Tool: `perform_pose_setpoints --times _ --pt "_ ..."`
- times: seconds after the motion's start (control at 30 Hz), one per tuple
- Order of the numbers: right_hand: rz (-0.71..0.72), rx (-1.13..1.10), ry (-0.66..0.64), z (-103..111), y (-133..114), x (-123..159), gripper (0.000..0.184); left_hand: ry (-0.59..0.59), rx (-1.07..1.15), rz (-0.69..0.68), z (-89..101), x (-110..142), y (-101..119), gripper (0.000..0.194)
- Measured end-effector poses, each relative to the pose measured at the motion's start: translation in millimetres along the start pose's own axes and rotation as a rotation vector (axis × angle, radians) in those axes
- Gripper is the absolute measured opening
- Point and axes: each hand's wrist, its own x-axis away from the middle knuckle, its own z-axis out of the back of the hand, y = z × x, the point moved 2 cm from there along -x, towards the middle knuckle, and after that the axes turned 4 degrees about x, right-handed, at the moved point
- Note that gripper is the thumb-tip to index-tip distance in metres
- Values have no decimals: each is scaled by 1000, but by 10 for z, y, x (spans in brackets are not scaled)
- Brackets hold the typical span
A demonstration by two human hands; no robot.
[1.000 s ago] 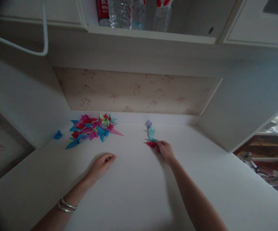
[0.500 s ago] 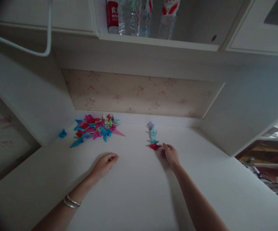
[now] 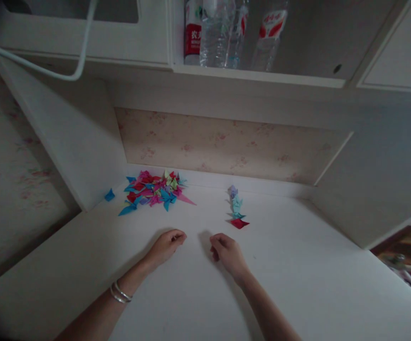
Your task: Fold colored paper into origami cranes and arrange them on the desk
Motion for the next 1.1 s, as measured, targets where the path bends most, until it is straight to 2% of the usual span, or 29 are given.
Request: perform_pose_setpoints --times 0.1,0.2,0.27,0.47,0.93,1.1 --pt "47 66 -26 -292 -72 -28 31 -15 -13 -5 6 5 13 29" --pt "121 239 -7 -414 -82 -20 30 -20 -28 -8 11 6 9 28" --pt "158 300 -11 -408 -59 11 31 -20 -34 -12 11 4 -3 28" --pt "165 303 -31 -317 -14 97 32 -17 -46 -10 9 14 -21 32" --pt "258 369 -61 -330 -57 108 31 -5 -57 -3 12 49 28 31" --pt "249 371 -72 -328 -73 121 32 4 -27 27 19 53 14 32"
